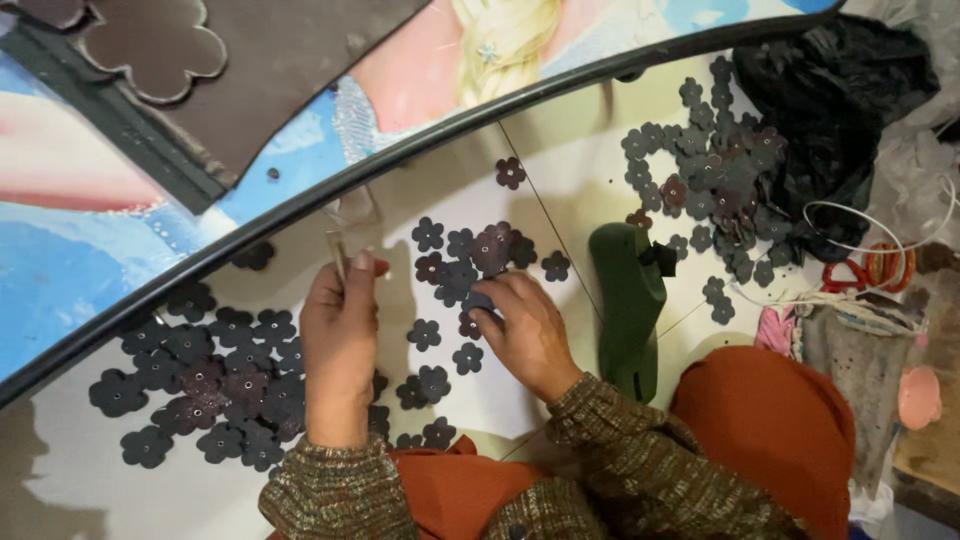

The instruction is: The person sits on the floor and uses a hot glue gun to attach small flower-shaped pieces to a larger base. They repeatedly pick up pieces, apply glue, and press them into place, working methodically across the surface.

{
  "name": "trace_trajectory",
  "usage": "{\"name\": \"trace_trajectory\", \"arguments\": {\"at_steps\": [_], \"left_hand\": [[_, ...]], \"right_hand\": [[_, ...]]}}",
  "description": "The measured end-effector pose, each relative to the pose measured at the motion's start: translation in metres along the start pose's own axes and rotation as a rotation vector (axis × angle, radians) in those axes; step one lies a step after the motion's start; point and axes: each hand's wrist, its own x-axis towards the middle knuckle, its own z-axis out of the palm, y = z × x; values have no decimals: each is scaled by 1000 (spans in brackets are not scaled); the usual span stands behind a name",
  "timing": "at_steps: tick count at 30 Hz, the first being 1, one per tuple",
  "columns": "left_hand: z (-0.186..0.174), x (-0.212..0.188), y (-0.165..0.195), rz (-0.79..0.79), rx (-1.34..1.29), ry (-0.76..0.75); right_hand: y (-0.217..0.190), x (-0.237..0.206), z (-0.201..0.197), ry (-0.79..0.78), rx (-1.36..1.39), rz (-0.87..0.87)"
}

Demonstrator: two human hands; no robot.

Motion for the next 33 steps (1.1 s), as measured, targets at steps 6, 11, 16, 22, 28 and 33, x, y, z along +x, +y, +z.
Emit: {"name": "trace_trajectory", "arguments": {"at_steps": [6,11,16,22,28,33], "left_hand": [[-3,1,2,18,-112,33],[-2,-2,5,13,-105,38],[-3,-2,6,36,-71,23],[-5,1,4,27,-93,21],[-5,1,3,19,-107,17],[-6,0,5,2,-96,42]], "right_hand": [[0,4,-5,-73,77,76],[3,-16,-26,-322,260,438],[0,-35,-32,-110,4,65],[2,-54,-20,42,-145,-184],[-3,-60,24,-93,-10,-360],[-40,-61,56,-241,68,-434]]}}
